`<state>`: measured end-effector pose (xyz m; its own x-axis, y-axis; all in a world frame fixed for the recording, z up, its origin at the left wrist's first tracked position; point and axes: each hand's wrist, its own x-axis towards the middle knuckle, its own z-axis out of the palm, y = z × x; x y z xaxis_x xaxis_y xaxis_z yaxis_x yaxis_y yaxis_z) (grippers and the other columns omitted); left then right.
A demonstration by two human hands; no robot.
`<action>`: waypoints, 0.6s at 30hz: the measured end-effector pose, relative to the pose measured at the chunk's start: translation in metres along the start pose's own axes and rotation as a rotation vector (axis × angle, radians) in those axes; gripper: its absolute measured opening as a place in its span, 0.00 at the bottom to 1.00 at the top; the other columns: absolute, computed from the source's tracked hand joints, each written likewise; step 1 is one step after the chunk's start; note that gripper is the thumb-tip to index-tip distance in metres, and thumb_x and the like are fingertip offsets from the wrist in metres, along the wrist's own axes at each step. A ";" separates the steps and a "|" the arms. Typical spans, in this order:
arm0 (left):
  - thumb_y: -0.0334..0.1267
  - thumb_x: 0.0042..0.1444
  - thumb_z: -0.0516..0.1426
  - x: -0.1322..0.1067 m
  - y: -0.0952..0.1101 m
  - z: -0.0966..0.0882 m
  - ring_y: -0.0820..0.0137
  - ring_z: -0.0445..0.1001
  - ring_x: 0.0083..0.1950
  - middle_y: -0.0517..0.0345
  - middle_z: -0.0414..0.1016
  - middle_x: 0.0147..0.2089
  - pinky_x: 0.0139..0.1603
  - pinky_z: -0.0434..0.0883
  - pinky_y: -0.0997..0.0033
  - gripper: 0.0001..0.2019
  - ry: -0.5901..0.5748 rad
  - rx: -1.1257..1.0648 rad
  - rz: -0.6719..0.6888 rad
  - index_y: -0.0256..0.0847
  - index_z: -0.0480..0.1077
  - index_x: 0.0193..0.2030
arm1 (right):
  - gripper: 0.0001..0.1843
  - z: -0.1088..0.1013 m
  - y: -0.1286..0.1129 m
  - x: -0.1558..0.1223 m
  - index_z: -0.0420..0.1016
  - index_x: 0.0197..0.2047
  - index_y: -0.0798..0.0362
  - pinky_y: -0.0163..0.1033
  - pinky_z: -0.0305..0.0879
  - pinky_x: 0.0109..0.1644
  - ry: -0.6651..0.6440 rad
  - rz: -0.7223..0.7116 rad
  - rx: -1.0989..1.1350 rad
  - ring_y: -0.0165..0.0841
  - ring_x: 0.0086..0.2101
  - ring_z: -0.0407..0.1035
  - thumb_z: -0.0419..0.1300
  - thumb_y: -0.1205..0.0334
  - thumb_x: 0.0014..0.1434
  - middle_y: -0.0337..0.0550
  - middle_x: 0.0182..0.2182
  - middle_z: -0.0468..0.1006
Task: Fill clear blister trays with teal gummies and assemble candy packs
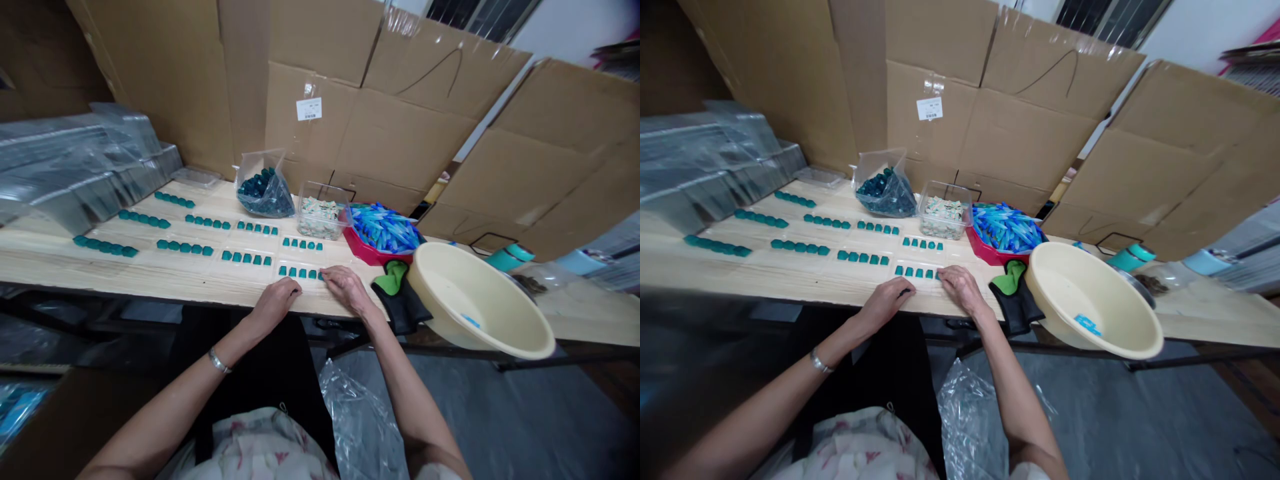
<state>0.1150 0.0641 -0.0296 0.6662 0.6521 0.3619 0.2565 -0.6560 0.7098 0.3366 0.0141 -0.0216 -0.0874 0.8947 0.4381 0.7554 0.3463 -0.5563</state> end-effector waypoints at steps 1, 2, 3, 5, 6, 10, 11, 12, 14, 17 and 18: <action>0.35 0.55 0.53 0.001 0.001 0.000 0.66 0.71 0.40 0.52 0.73 0.36 0.44 0.66 0.67 0.06 0.017 -0.042 -0.012 0.40 0.71 0.33 | 0.09 -0.002 0.001 0.001 0.78 0.37 0.49 0.47 0.64 0.50 -0.033 -0.010 -0.023 0.37 0.43 0.71 0.56 0.64 0.55 0.46 0.41 0.78; 0.37 0.54 0.54 0.002 0.003 -0.001 0.67 0.70 0.40 0.53 0.74 0.35 0.43 0.66 0.67 0.06 0.041 -0.101 -0.043 0.40 0.72 0.32 | 0.09 -0.003 0.001 0.001 0.78 0.37 0.49 0.48 0.63 0.51 -0.060 -0.017 -0.042 0.38 0.44 0.70 0.56 0.64 0.55 0.46 0.41 0.78; 0.39 0.53 0.56 0.004 0.005 -0.001 0.67 0.70 0.38 0.53 0.74 0.35 0.41 0.67 0.69 0.06 0.066 -0.186 -0.099 0.40 0.72 0.31 | 0.10 -0.005 0.000 0.001 0.78 0.38 0.49 0.49 0.62 0.52 -0.077 -0.023 -0.053 0.38 0.45 0.69 0.56 0.65 0.55 0.46 0.42 0.78; 0.45 0.52 0.56 0.007 0.009 -0.003 0.72 0.68 0.31 0.53 0.73 0.35 0.29 0.65 0.74 0.11 0.094 -0.445 -0.271 0.39 0.72 0.33 | 0.11 -0.007 -0.007 0.001 0.77 0.41 0.48 0.50 0.60 0.54 -0.059 -0.021 -0.048 0.39 0.48 0.66 0.58 0.64 0.54 0.46 0.45 0.76; 0.48 0.52 0.56 0.008 0.011 -0.004 0.75 0.65 0.26 0.52 0.73 0.35 0.22 0.61 0.77 0.14 0.085 -0.611 -0.362 0.38 0.72 0.35 | 0.13 -0.007 -0.013 0.001 0.76 0.43 0.48 0.50 0.59 0.55 -0.016 -0.009 -0.025 0.40 0.49 0.65 0.58 0.64 0.54 0.46 0.46 0.75; 0.52 0.51 0.55 0.013 0.015 -0.008 0.84 0.52 0.18 0.51 0.70 0.34 0.14 0.43 0.83 0.20 -0.022 -1.178 -0.540 0.33 0.69 0.38 | 0.12 0.003 -0.046 0.004 0.75 0.43 0.48 0.43 0.65 0.46 0.153 0.072 0.171 0.36 0.41 0.68 0.59 0.60 0.54 0.45 0.41 0.75; 0.51 0.50 0.56 0.014 0.016 -0.008 0.85 0.52 0.19 0.52 0.69 0.32 0.14 0.42 0.84 0.19 -0.032 -1.247 -0.547 0.33 0.69 0.37 | 0.11 0.007 -0.055 0.005 0.76 0.41 0.48 0.41 0.65 0.44 0.158 0.078 0.214 0.35 0.39 0.69 0.59 0.60 0.54 0.44 0.38 0.75; 0.50 0.50 0.57 0.015 0.017 -0.008 0.85 0.53 0.19 0.54 0.67 0.30 0.14 0.42 0.84 0.19 -0.036 -1.290 -0.548 0.33 0.69 0.35 | 0.10 0.012 -0.062 0.007 0.76 0.40 0.48 0.40 0.65 0.42 0.153 0.076 0.236 0.35 0.37 0.68 0.59 0.60 0.54 0.44 0.36 0.75; 0.50 0.50 0.58 0.017 0.018 -0.008 0.85 0.53 0.19 0.56 0.66 0.29 0.14 0.42 0.85 0.19 -0.049 -1.322 -0.533 0.33 0.68 0.35 | 0.10 0.021 -0.071 0.011 0.77 0.39 0.48 0.41 0.64 0.43 0.146 0.061 0.214 0.35 0.36 0.67 0.60 0.61 0.52 0.43 0.33 0.75; 0.51 0.50 0.57 0.018 0.021 -0.009 0.85 0.54 0.20 0.55 0.67 0.31 0.14 0.43 0.86 0.20 -0.074 -1.302 -0.507 0.32 0.68 0.36 | 0.11 0.027 -0.072 0.014 0.77 0.39 0.48 0.42 0.63 0.45 0.166 0.055 0.159 0.35 0.35 0.67 0.61 0.64 0.50 0.42 0.30 0.74; 0.51 0.50 0.57 0.018 0.022 -0.009 0.85 0.54 0.20 0.54 0.67 0.32 0.14 0.43 0.86 0.20 -0.076 -1.290 -0.503 0.32 0.69 0.36 | 0.12 0.028 -0.070 0.014 0.77 0.40 0.48 0.42 0.63 0.45 0.183 0.062 0.178 0.34 0.35 0.67 0.61 0.65 0.50 0.41 0.31 0.74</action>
<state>0.1264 0.0654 -0.0020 0.7431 0.6616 -0.1003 -0.3163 0.4794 0.8186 0.2643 0.0101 0.0043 0.0861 0.8555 0.5107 0.6281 0.3513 -0.6944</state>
